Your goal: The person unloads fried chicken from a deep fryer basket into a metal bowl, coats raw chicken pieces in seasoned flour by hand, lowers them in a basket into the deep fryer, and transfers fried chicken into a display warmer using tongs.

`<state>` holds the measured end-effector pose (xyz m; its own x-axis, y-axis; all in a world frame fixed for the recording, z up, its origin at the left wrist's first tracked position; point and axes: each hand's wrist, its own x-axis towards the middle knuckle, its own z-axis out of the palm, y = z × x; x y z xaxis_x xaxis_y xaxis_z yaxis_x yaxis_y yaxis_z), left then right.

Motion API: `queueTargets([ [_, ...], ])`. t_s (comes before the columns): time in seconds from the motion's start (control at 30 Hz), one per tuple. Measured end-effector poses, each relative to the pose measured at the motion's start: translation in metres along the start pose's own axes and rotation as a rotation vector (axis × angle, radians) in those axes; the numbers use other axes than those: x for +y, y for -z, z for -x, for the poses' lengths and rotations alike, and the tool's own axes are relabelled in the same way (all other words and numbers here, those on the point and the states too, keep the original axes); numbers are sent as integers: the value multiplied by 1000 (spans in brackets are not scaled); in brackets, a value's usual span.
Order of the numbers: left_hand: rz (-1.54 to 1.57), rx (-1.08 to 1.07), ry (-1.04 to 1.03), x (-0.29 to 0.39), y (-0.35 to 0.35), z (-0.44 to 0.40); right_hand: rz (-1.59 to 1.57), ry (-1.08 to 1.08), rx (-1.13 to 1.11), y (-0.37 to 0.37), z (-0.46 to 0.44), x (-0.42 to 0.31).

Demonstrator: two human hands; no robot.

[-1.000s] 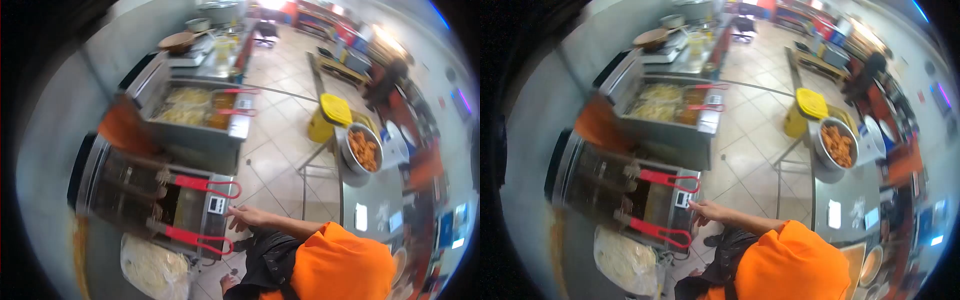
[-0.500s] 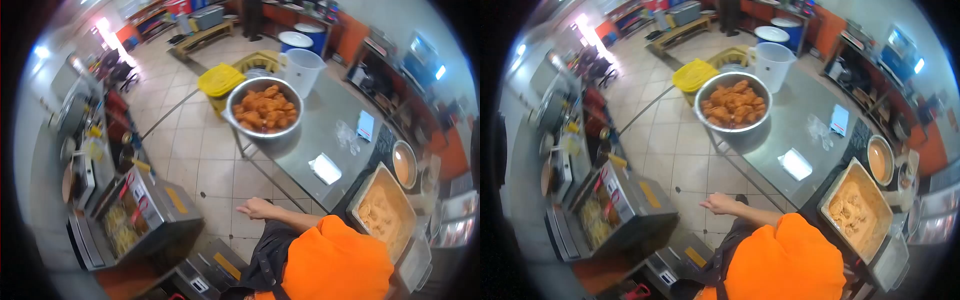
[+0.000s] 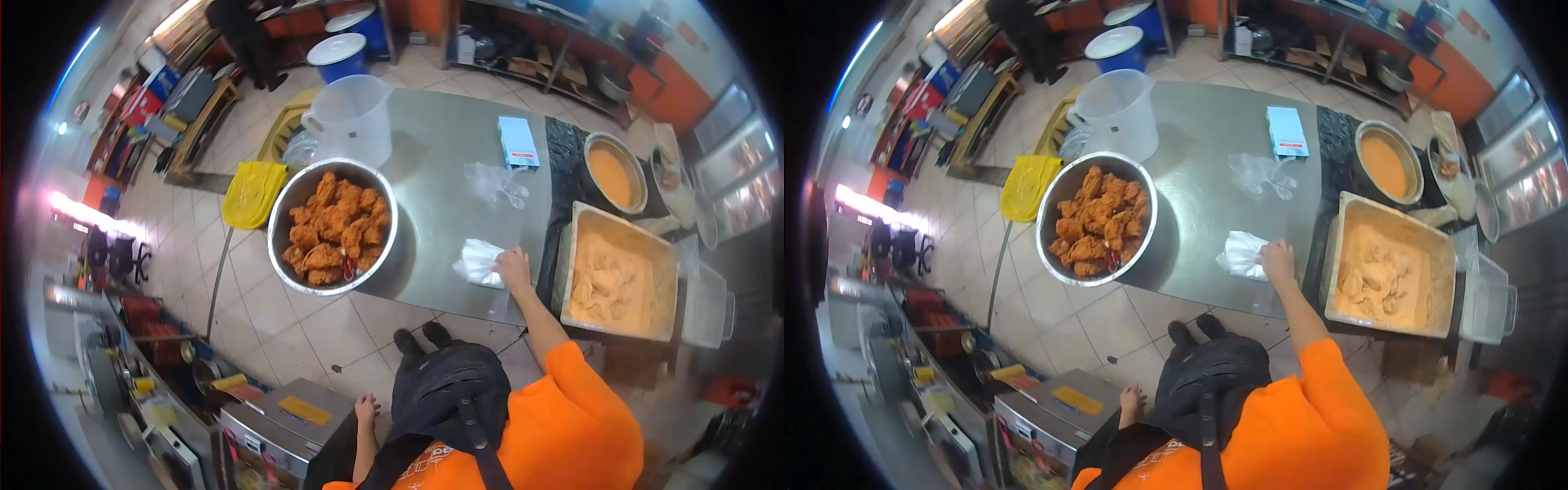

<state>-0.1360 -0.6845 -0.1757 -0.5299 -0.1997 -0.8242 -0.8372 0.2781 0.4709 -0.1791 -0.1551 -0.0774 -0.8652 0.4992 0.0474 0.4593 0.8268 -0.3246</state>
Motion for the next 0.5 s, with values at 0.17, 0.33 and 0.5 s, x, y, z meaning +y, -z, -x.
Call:
queueTargets([
  [0.17,-195,-119,-195,103,-1,-21,-147,-31,-22,-4,-1,0],
  [0.33,-380,-296,-499,186,-27,-29,-75,-103,3,-8,0,-24],
  [0.5,-562,-395,-665,245,-36,-15,97,-56,94,-19,-3,-30],
])
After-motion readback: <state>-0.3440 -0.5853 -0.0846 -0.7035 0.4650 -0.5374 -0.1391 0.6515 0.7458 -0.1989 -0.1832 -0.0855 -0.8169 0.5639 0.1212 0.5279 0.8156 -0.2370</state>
